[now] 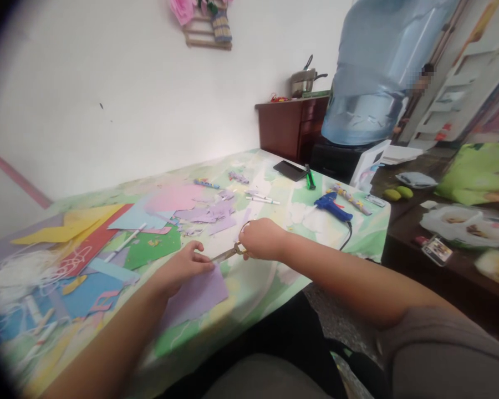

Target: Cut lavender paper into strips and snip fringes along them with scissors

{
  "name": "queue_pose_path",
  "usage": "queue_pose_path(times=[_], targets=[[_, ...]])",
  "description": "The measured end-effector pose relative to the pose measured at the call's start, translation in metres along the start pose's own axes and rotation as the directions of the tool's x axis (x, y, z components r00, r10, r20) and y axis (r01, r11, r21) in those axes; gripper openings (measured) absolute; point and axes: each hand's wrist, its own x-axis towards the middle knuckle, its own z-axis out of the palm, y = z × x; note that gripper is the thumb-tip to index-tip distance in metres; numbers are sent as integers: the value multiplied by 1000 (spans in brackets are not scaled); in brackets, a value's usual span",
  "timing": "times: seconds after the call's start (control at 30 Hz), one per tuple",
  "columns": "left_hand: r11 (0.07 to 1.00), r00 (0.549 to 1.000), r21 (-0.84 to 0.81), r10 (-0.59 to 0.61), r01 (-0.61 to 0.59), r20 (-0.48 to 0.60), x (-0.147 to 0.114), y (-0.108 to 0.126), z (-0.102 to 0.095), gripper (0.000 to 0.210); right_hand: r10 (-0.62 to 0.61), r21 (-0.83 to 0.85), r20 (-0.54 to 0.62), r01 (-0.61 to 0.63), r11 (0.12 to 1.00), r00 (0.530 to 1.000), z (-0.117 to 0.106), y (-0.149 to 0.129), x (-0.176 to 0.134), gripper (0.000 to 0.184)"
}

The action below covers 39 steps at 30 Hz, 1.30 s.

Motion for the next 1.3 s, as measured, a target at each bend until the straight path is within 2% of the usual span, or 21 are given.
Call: queue_pose_path(times=[0.17,0.4,0.63,0.87,1.13,1.3], targets=[[999,1000,38,0,-1,17,1,1,2,38,-22,18,68,20,1000,997,-6,1,-2,31],[999,994,-11,51,-50,97,2,1,1,35,-8,26,147,4,1000,989,-16,1,-2,30],[999,985,-35,22,-16,173,5,1,0,34,-29,4,138,28,1000,990,-17,3,-1,28],[995,962,-96,64,-40,265,6,-4,-1,35,-21,-6,86,22,1000,996,-16,1,-2,50],[988,957,-151,66,-24,283,4,-3,-1,36,-41,-6,136,43,999,990,-17,0,-2,46],[977,945,-210,95,-28,313,2,-4,0,36,-71,-15,66,72,997,995,-17,3,-7,50]])
